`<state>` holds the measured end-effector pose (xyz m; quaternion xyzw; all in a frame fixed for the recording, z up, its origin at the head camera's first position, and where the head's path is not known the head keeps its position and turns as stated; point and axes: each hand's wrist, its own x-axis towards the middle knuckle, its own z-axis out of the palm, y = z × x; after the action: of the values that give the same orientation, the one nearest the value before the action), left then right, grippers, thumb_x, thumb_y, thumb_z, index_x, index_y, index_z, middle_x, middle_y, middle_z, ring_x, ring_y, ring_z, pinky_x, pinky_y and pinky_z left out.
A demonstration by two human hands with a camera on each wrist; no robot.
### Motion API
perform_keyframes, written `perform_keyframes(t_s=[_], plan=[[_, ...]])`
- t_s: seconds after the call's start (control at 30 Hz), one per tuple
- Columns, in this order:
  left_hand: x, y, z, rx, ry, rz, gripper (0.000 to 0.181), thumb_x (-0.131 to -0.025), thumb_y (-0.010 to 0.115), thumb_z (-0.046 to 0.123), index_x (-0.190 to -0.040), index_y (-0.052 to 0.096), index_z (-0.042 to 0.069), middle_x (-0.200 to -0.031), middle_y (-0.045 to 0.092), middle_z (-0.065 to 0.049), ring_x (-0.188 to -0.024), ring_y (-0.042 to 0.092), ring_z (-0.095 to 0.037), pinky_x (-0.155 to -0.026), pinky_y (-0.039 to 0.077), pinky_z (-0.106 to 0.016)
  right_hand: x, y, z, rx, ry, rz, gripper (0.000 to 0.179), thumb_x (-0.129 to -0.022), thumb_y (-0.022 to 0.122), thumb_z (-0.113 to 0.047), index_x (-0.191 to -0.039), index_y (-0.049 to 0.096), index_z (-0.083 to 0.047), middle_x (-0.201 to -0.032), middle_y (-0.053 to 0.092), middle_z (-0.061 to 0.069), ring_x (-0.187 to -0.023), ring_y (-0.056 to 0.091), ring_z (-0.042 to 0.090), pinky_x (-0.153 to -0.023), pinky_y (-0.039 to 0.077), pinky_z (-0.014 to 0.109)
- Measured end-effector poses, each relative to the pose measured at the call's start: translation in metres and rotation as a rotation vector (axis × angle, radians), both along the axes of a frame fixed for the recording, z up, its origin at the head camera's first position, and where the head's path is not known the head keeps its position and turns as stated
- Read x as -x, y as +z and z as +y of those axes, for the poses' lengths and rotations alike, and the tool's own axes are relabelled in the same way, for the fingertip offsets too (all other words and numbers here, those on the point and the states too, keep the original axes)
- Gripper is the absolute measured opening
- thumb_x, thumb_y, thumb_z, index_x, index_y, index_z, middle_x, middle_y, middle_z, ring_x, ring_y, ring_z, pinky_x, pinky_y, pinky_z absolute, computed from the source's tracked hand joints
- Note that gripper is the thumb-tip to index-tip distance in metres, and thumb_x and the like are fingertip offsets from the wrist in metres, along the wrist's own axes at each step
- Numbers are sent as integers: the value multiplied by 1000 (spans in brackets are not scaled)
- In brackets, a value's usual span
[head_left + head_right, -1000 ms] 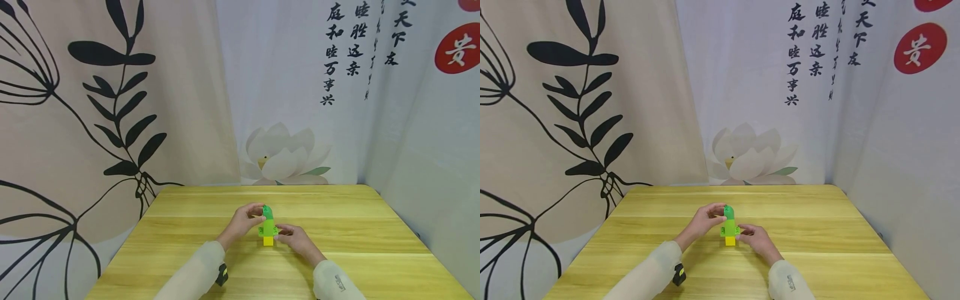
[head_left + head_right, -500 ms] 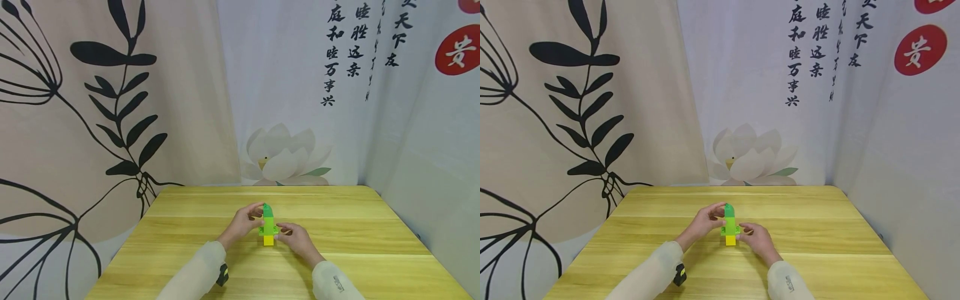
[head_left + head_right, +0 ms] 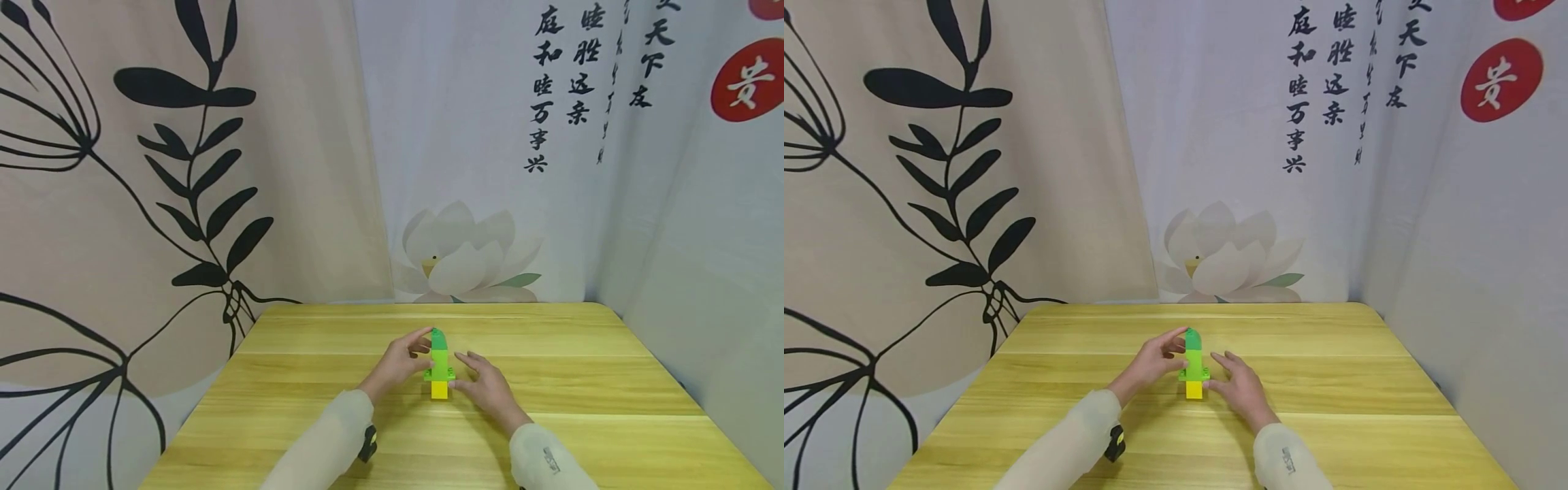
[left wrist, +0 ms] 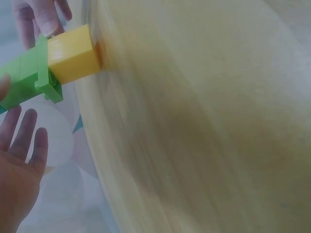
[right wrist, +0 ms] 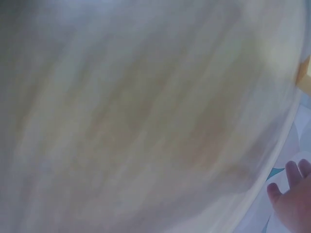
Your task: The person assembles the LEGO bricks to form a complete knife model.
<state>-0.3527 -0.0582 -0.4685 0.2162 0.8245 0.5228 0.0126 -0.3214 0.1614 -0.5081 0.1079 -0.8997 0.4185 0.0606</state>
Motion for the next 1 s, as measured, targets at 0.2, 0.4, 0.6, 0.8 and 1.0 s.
perform_keyframes(t_s=[0.2, 0.4, 0.6, 0.8, 1.0], plan=[[10, 3, 5, 37, -1, -13, 71, -88, 76, 8, -149, 46, 26, -122, 66, -1, -117, 59, -30, -100, 45, -45, 3, 3, 2, -37, 18, 9, 76, -84, 80, -30, -150, 45, -18, -156, 30, 23, -139, 31, 49, -105, 28, 68], [19, 4, 7, 45, -14, -21, 71, -88, 76, 9, -150, 45, 24, -122, 66, -2, -115, 60, -26, -98, 46, -44, 6, 6, 4, -99, 49, 81, 76, -85, 79, -28, -152, 43, -22, -157, 32, 19, -137, 35, 48, -105, 30, 66], [24, 3, 8, 47, -23, -44, 71, -88, 76, 8, -150, 45, 24, -123, 65, -4, -115, 58, -27, -96, 48, -47, 9, 8, 4, -147, 86, 125, 75, -87, 77, -26, -153, 41, -20, -157, 32, 18, -136, 38, 46, -105, 31, 65], [26, 2, 7, 60, -20, -75, 74, -87, 76, 6, -151, 43, 24, -125, 64, -7, -118, 57, -30, -96, 48, -49, 8, 11, 4, -169, 105, 153, 73, -88, 77, -25, -152, 42, -19, -155, 36, 19, -133, 41, 47, -103, 33, 66], [25, 1, 6, 83, -23, -94, 79, -87, 77, 7, -153, 39, 25, -128, 61, -9, -121, 55, -32, -99, 46, -52, 8, 12, 5, -188, 130, 132, 72, -89, 75, -25, -152, 41, -20, -154, 36, 20, -133, 41, 49, -102, 32, 69]])
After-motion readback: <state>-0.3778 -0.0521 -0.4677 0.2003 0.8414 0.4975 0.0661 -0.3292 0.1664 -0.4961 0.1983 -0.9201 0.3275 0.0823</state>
